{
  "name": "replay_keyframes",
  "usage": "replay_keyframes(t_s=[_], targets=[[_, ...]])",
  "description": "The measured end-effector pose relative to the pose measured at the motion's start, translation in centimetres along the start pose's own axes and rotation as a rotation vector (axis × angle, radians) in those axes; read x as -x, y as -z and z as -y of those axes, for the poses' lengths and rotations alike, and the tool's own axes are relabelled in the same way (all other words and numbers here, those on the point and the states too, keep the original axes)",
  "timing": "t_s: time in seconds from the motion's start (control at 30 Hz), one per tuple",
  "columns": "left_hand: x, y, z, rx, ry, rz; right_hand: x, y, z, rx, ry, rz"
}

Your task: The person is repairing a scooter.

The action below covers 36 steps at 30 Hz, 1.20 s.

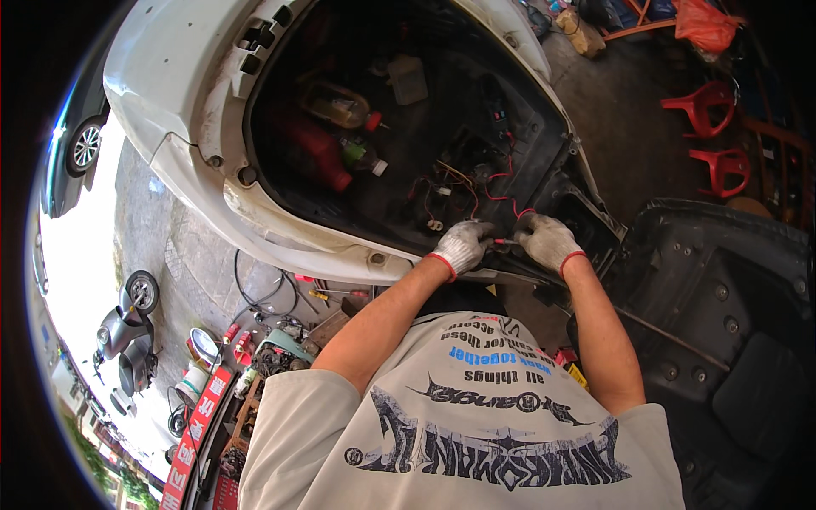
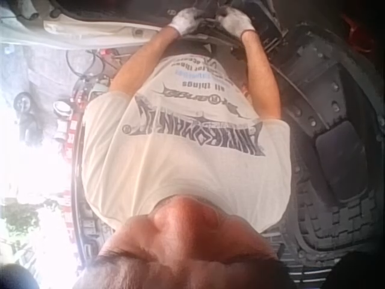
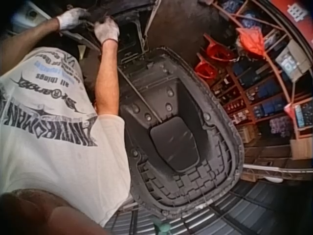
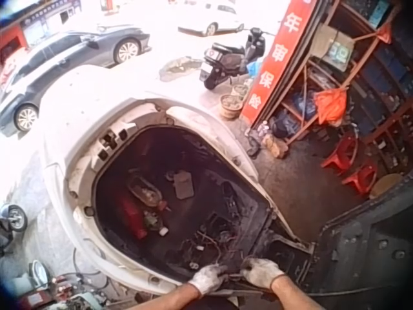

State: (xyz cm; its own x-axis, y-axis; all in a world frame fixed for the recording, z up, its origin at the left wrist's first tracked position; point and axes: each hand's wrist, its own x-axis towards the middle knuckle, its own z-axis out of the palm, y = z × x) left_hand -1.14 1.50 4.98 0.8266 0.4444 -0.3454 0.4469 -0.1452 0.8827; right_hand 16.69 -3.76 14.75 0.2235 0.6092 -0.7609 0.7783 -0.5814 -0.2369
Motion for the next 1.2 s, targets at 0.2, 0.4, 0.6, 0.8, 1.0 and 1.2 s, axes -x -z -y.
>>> replay_keyframes(t_s=[0.2,0.4,0.6,0.8,1.0,1.2], targets=[[-0.1,-0.5,0.5,-0.075,0.019,0.017,-0.1,0.6,-1.4,0.002,-0.016,-0.192],[-0.4,-1.0,1.0,-0.116,0.06,0.066,-0.5,0.9,-0.8,-0.204,-0.057,-0.188],[-0.4,-1.5,1.1,-0.164,0.07,0.022,-3.6,-0.3,-0.1,-0.141,0.086,-0.311],[-0.8,-2.1,2.0,-0.187,0.22,0.183,-7.5,-1.8,3.6,-0.104,0.202,-0.164],[-0.8,-2.4,2.0,-0.29,0.174,0.2,-11.4,-4.9,5.1,0.045,0.123,0.015],[-0.9,-2.9,2.6,-0.378,0.121,0.265,-13.8,-8.3,4.0,-0.071,0.059,-0.068]])
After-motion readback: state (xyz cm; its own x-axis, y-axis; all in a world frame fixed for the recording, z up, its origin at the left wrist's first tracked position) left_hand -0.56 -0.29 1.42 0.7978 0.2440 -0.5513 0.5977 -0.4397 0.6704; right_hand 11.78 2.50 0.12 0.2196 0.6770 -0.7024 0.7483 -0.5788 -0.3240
